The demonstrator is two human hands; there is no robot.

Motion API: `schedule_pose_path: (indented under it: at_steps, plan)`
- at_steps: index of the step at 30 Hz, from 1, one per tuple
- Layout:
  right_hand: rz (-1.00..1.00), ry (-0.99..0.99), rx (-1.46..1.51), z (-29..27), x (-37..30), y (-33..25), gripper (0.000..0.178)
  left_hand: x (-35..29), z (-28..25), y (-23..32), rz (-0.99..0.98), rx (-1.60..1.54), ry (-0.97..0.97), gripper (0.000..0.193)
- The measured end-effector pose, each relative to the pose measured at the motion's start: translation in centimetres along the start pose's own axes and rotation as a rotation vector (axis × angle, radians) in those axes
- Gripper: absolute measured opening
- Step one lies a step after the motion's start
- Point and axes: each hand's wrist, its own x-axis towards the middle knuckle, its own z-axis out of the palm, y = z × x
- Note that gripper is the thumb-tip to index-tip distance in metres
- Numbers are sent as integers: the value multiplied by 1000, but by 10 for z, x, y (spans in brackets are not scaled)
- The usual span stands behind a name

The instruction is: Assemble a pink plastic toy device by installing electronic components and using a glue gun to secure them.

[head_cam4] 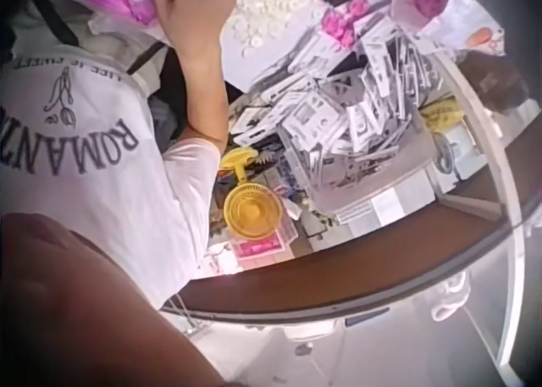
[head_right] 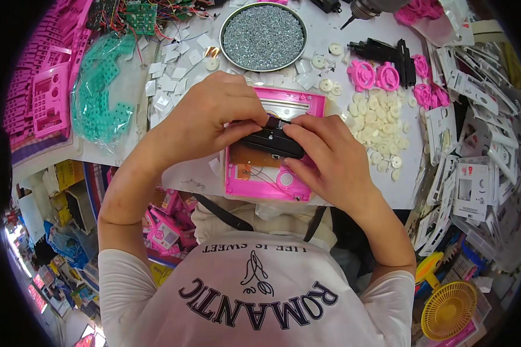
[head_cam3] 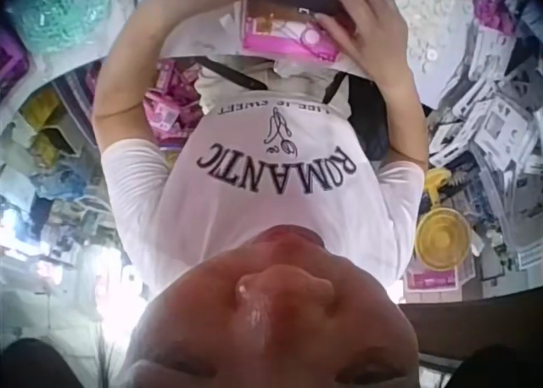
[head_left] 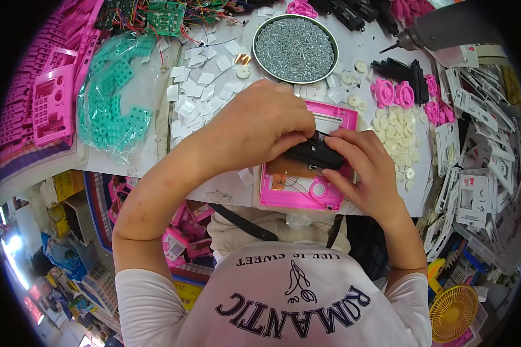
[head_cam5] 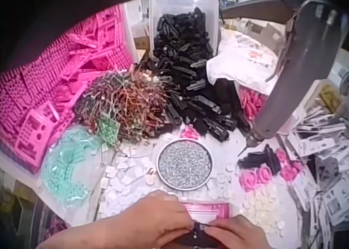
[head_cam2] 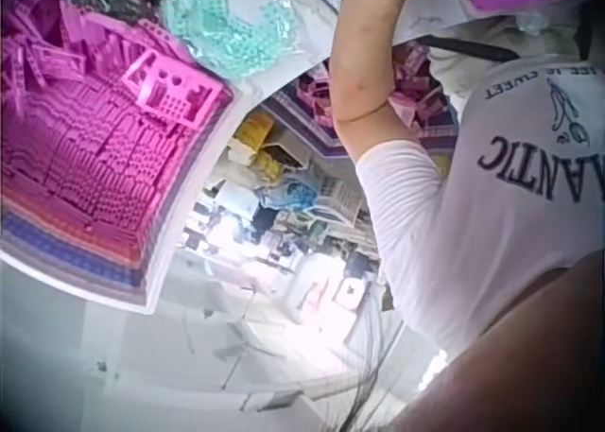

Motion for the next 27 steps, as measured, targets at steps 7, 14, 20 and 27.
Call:
schedule_pose_path:
  at_steps: [7,14,20,27]
  plan:
    - [-13,-26,8,-4,6,0,56,5,-1,0,159,179,-35,12]
    - [-54,-85,42,-5,14,0,47,-12,-1,18,164,301,-40,22]
    - [-60,-189,-54,-13,23,-9,42,-36,22,28,-89,29,211,23]
    - [-62,-227,-168,-17,25,-18,36,-14,15,23,-469,-221,50,12]
